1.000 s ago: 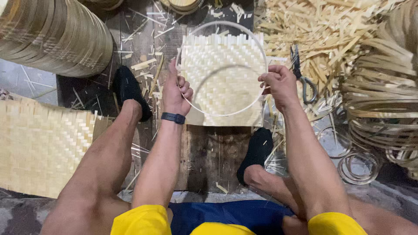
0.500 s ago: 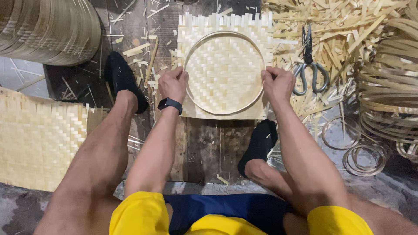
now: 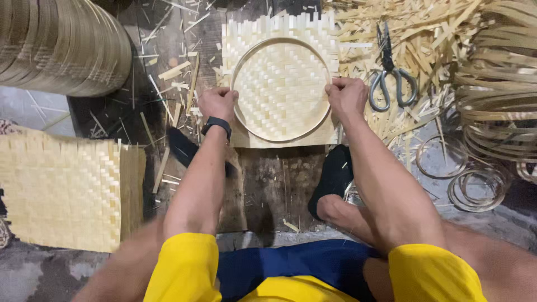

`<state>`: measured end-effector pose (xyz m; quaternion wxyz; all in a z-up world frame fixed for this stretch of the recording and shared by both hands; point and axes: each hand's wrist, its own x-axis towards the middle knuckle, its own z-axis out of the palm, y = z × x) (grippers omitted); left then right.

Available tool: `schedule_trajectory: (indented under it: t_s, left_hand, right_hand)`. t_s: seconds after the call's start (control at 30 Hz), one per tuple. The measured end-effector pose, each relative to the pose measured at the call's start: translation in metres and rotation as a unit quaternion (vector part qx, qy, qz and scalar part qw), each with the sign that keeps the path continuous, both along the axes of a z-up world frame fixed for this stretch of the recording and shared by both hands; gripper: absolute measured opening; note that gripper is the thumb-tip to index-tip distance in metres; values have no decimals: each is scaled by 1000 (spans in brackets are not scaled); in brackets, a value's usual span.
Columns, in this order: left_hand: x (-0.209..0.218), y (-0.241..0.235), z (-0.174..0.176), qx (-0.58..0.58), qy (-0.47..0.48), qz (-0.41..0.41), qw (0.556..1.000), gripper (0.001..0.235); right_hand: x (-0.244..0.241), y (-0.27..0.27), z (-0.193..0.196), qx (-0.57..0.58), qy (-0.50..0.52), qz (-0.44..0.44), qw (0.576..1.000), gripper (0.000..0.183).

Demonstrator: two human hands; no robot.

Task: The person places a circular bamboo frame onto a woven mat, presses it down, and uses shears to trim the excess matting around the frame's edge. They then flip the frame to reveal the finished tray and stack it with others.

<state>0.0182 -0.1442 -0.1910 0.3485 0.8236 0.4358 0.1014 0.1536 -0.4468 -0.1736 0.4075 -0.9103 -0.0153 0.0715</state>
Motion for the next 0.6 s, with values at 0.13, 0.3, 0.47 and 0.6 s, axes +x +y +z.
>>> schedule_trajectory:
  t_s: [0.13,0.3,0.47,0.6]
  left_hand:
    - [-1,3,-14,-5,-14,-3,1000,23]
    - [-2,5,-21,-17,-12,11,1000,23]
    - [0,5,-17,-67,-2,36,997,23]
    - [-4,6,-30,-80,-28,31,996,24]
  right_hand:
    - [2,0,-3,-5,29,-13,999,26]
    - [5,-1,-5,-18,35,4,999,24]
    - [5,-2,-5,-6,32,18,999,22]
    - [6,-8,-8,5,25,32,999,22]
